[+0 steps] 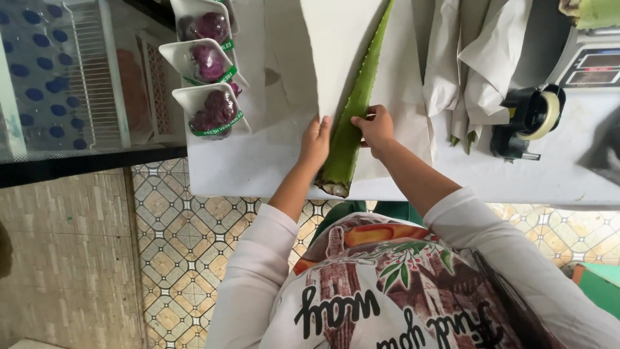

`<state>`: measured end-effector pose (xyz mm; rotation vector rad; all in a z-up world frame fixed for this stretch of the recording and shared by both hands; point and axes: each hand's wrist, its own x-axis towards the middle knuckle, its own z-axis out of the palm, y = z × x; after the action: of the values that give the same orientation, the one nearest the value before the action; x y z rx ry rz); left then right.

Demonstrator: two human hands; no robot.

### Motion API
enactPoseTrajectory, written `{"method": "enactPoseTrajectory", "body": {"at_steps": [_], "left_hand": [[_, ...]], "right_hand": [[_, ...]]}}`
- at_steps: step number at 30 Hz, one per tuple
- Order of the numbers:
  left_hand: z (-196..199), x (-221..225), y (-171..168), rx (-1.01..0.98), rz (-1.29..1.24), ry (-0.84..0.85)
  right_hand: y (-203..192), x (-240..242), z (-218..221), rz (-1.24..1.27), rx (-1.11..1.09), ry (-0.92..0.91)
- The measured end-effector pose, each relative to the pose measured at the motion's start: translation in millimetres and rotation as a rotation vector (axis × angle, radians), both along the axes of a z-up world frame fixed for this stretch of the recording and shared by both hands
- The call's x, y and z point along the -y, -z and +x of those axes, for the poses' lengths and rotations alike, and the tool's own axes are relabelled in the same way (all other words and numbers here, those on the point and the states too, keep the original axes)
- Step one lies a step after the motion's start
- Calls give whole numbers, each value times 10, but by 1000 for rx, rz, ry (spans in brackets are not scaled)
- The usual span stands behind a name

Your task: Wiping, weighing, and wrapping aloe vera leaves in protective paper and securing them with tape.

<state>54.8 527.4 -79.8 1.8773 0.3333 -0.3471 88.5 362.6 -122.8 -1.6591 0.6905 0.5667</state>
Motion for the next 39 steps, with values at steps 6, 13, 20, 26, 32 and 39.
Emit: {"method": "enactPoseTrajectory", "body": {"at_steps": [6,13,20,26,32,39], "left_hand": [[-170,184,46,98,-118,129],[-219,300,378,101,-91,206],[-303,464,739,56,325,406],[-289,262,491,114,439,498],[-143,53,623,62,243,340],[-139,-155,314,14,-32,269]], "right_hand": [[-33,-39,9,4,23,40],[130,-21,3,3,51,62],[578,77,-66,249,-166,310],[259,12,-23,179,-106,203],[139,-10,9,53,22,67],[211,45,153,70,83,84]]}}
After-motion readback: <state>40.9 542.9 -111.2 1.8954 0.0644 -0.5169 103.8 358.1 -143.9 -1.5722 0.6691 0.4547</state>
